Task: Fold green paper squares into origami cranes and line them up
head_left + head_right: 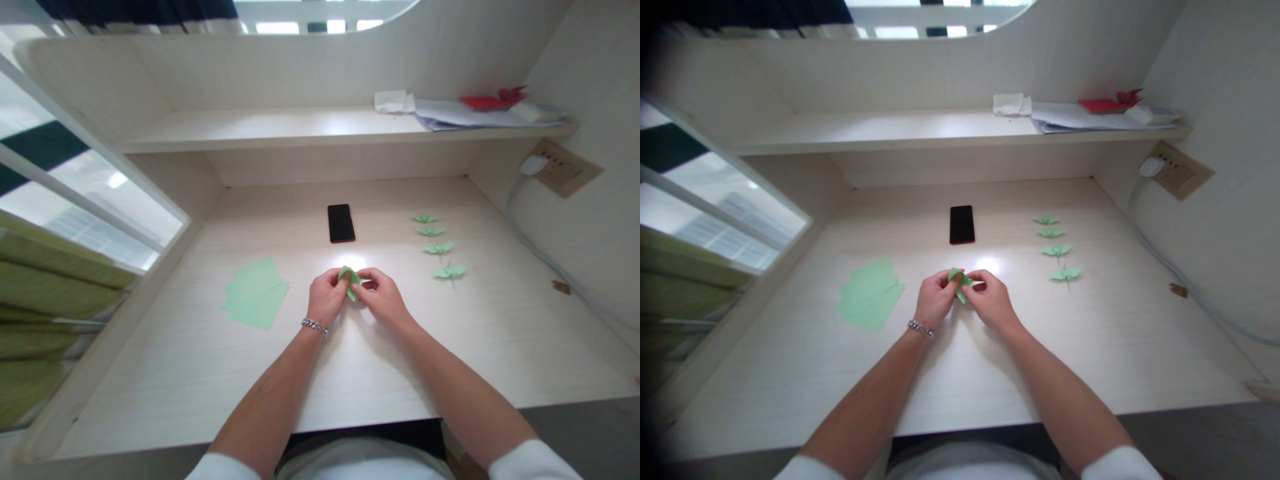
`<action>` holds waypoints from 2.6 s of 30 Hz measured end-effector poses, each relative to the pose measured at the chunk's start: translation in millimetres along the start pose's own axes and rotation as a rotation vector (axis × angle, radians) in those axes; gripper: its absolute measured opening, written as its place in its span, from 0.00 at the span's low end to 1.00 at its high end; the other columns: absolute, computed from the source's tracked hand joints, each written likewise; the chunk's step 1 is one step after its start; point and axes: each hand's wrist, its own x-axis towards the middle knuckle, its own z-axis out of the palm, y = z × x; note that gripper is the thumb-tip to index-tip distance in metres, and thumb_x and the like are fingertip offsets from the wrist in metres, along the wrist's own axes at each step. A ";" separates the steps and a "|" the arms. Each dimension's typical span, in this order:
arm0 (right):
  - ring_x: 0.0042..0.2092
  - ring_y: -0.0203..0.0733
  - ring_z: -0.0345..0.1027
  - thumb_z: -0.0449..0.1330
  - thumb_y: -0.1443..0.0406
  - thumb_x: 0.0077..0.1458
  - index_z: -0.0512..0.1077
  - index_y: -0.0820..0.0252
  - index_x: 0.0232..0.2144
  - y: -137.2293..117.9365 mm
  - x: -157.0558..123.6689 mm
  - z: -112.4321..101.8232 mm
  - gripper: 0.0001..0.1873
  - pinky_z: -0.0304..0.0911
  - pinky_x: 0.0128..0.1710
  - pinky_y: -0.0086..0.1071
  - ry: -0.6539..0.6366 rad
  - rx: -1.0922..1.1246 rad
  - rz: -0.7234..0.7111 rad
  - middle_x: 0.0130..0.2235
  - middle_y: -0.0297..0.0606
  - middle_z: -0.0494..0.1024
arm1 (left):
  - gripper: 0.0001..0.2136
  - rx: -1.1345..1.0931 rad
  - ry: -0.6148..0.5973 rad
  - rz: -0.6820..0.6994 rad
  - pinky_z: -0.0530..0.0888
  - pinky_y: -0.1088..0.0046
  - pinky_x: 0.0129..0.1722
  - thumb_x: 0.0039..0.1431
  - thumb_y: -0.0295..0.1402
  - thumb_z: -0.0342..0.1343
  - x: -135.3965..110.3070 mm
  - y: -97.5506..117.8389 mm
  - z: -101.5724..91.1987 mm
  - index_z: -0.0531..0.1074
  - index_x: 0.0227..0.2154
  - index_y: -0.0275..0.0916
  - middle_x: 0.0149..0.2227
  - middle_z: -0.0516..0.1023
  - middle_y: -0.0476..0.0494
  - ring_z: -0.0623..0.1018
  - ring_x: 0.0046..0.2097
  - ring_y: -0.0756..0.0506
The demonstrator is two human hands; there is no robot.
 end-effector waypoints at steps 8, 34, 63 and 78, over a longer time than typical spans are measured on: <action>0.32 0.40 0.72 0.64 0.51 0.46 0.74 0.60 0.35 -3.5 4.3 -4.3 0.20 0.68 0.28 0.30 -0.089 0.447 0.312 0.31 0.38 0.76 | 0.14 0.040 -0.015 0.016 0.71 0.74 0.31 0.55 0.41 0.55 -1.0 1.3 -2.1 0.78 0.36 0.37 0.32 0.80 0.44 0.77 0.33 0.46; 0.29 0.40 0.69 0.65 0.56 0.45 0.79 0.62 0.38 4.8 9.8 -22.2 0.20 0.63 0.28 0.32 -0.177 0.133 0.109 0.31 0.41 0.80 | 0.11 0.025 -0.029 0.059 0.76 0.64 0.40 0.49 0.31 0.61 -1.2 -2.1 0.6 0.79 0.37 0.38 0.38 0.81 0.40 0.79 0.39 0.43; 0.36 0.44 0.75 0.63 0.64 0.46 0.78 0.60 0.36 4.8 10.0 -18.9 0.12 0.69 0.39 0.36 -0.020 -0.130 -0.007 0.35 0.40 0.81 | 0.17 -0.234 -0.192 -0.102 0.75 0.71 0.38 0.45 0.29 0.63 -1.1 1.4 4.8 0.77 0.41 0.33 0.45 0.78 0.36 0.78 0.41 0.43; 0.34 0.44 0.75 0.63 0.63 0.47 0.78 0.61 0.34 -1.7 6.6 -18.2 0.10 0.69 0.37 0.35 0.043 -0.147 -0.053 0.33 0.41 0.81 | 0.26 -0.478 -0.238 -0.281 0.76 0.71 0.30 0.37 0.23 0.64 -4.9 11.5 4.5 0.74 0.45 0.31 0.32 0.79 0.42 0.77 0.28 0.48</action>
